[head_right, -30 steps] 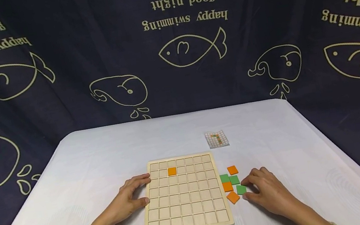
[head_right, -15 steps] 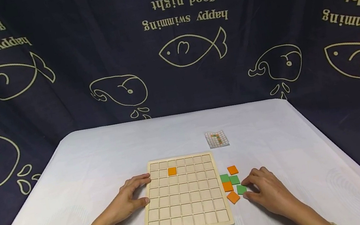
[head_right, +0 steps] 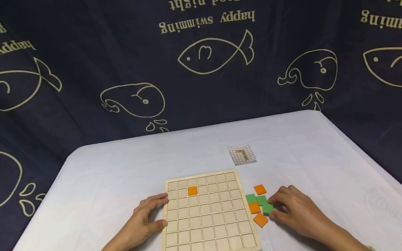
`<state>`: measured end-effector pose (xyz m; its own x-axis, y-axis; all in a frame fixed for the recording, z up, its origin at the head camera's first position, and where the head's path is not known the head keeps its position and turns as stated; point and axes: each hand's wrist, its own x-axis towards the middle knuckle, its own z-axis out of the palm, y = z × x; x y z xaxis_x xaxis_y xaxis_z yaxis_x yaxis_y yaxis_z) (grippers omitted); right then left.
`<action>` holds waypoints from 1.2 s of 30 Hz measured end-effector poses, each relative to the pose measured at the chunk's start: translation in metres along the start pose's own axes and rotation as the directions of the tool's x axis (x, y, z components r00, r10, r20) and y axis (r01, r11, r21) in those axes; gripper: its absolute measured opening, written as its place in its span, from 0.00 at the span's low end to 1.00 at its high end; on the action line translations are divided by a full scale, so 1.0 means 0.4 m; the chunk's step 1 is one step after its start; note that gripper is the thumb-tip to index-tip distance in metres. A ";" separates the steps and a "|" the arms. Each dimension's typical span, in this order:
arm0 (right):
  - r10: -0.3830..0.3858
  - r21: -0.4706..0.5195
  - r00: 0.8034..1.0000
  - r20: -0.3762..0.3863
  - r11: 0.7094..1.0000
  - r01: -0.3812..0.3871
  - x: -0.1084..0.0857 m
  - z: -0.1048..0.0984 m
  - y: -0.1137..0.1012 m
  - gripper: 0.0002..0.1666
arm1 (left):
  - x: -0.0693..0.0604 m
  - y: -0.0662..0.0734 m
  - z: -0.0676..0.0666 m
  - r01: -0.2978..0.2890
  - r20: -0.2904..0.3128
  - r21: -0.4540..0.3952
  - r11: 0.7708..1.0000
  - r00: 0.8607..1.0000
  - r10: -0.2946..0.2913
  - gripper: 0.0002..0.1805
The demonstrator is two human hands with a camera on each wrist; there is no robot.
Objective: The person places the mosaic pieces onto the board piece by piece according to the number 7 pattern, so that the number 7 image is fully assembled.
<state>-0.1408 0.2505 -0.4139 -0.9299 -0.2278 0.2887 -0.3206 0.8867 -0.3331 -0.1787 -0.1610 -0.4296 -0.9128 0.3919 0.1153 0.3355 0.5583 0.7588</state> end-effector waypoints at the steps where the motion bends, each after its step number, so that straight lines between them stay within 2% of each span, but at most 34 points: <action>1: -0.003 -0.004 1.000 -0.001 1.000 0.003 0.003 -0.001 -0.002 0.14 | 0.000 0.000 0.000 -0.002 -0.001 0.001 1.000 1.000 0.002 0.30; 8: -0.058 0.016 0.998 -0.028 0.998 0.058 0.023 0.003 -0.021 0.13 | 0.000 -0.002 0.000 -0.012 -0.001 0.011 1.000 1.000 0.012 0.30; 17: -0.180 0.061 0.982 -0.058 0.981 0.184 0.060 0.016 -0.060 0.13 | 0.001 -0.002 0.001 -0.006 -0.002 0.006 1.000 1.000 0.006 0.30; 25: -0.165 0.059 0.986 0.003 0.985 0.165 0.099 0.031 -0.099 0.12 | 0.002 -0.003 0.000 -0.018 -0.003 0.013 1.000 1.000 0.018 0.30; 36: -0.245 0.067 0.969 0.019 0.968 0.243 0.147 0.049 -0.139 0.14 | -0.001 -0.001 0.000 -0.019 -0.008 0.017 1.000 1.000 0.020 0.30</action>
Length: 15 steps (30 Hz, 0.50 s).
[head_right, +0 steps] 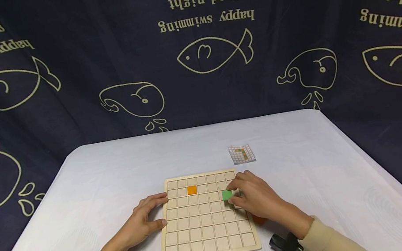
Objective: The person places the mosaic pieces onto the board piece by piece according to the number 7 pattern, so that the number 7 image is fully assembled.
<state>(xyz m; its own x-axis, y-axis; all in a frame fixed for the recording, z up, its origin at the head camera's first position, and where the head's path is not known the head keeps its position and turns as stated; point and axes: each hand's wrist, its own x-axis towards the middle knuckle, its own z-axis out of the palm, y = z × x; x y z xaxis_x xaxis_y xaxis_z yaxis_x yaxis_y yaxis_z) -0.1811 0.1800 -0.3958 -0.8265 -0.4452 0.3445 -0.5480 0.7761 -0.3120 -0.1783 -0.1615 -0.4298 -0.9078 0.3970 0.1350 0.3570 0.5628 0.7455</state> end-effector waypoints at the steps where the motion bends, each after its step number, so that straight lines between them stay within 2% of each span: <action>1: -0.008 -0.001 1.000 -0.002 1.000 0.008 0.006 0.002 -0.001 0.14 | 0.000 0.001 0.000 0.000 0.000 0.001 1.000 1.000 0.000 0.30; 7: -0.049 -0.009 0.999 -0.017 0.999 0.048 0.039 0.012 -0.011 0.14 | 0.000 0.001 0.000 0.003 0.002 -0.002 1.000 1.000 -0.003 0.30; 15: -0.053 0.019 0.998 0.034 0.998 0.052 0.076 0.018 -0.026 0.13 | 0.001 0.000 0.001 0.017 0.006 -0.006 1.000 1.000 -0.017 0.30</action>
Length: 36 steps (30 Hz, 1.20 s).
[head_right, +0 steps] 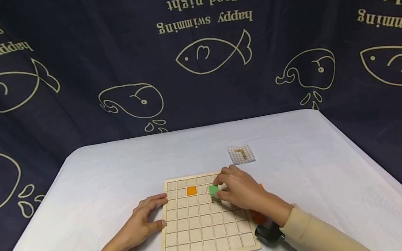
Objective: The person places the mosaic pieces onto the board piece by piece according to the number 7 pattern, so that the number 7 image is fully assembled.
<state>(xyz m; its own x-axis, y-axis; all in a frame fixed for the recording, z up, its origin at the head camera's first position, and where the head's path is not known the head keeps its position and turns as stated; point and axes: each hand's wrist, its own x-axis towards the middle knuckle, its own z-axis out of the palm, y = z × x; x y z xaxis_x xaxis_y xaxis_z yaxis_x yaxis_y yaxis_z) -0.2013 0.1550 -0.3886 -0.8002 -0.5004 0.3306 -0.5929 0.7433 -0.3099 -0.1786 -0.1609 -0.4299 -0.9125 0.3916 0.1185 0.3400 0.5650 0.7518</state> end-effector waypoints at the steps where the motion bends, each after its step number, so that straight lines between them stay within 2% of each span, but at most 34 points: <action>1: 0.003 -0.002 1.000 0.002 1.000 -0.003 0.005 0.001 -0.002 0.13 | 0.000 0.000 0.000 0.001 0.000 0.000 1.000 1.000 -0.001 0.30; 10: -0.007 0.020 1.000 0.013 1.000 0.007 0.039 0.016 -0.007 0.13 | 0.002 -0.003 0.001 0.010 0.001 0.009 1.000 1.000 -0.010 0.30; 25: 0.010 -0.002 0.999 0.050 1.000 -0.010 0.076 0.043 -0.007 0.13 | 0.002 -0.004 0.002 0.009 -0.002 0.006 1.000 1.000 -0.009 0.30; 36: 0.063 -0.024 0.994 0.085 0.998 -0.061 0.096 0.065 -0.006 0.14 | 0.002 -0.005 0.003 0.007 -0.006 0.006 1.000 1.000 -0.007 0.30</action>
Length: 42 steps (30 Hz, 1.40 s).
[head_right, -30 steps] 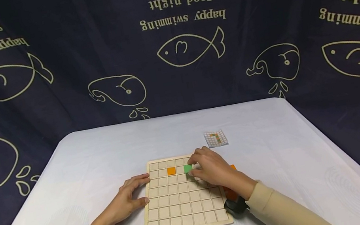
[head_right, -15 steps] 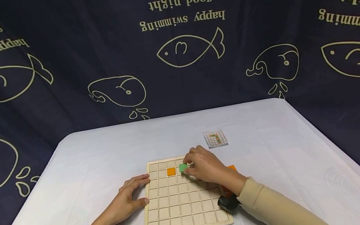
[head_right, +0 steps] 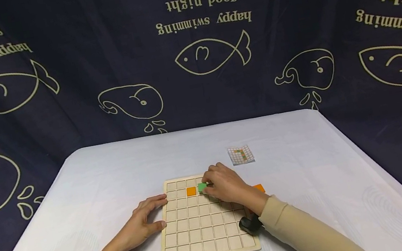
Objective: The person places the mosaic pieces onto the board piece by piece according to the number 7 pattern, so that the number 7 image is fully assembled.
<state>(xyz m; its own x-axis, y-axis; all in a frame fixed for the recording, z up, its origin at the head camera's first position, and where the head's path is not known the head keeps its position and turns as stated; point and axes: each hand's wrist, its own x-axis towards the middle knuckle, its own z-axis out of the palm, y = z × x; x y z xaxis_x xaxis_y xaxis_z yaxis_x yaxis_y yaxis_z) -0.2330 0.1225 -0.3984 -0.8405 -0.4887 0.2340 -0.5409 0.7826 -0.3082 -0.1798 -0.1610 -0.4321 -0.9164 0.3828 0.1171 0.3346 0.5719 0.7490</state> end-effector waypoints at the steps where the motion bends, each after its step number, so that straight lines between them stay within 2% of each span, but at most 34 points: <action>1: 0.002 0.000 1.000 0.003 1.000 -0.002 0.001 0.000 0.000 0.14 | 0.000 0.000 0.000 -0.002 0.000 0.001 1.000 1.000 0.002 0.30; 24: -0.007 -0.011 0.999 0.054 1.000 0.008 0.014 0.014 0.001 0.13 | 0.001 0.000 0.000 -0.002 0.005 -0.001 1.000 1.000 0.002 0.30; 42: -0.046 -0.030 0.997 0.056 0.998 0.048 0.014 0.020 0.010 0.15 | 0.000 -0.001 0.000 -0.009 -0.001 -0.003 1.000 1.000 0.009 0.30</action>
<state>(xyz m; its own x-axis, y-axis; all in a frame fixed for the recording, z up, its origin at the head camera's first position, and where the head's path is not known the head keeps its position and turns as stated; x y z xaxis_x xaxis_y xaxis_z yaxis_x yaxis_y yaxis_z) -0.2402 0.1196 -0.4058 -0.8152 -0.5451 0.1957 -0.5792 0.7694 -0.2693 -0.1798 -0.1613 -0.4326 -0.9138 0.3867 0.1243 0.3418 0.5667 0.7497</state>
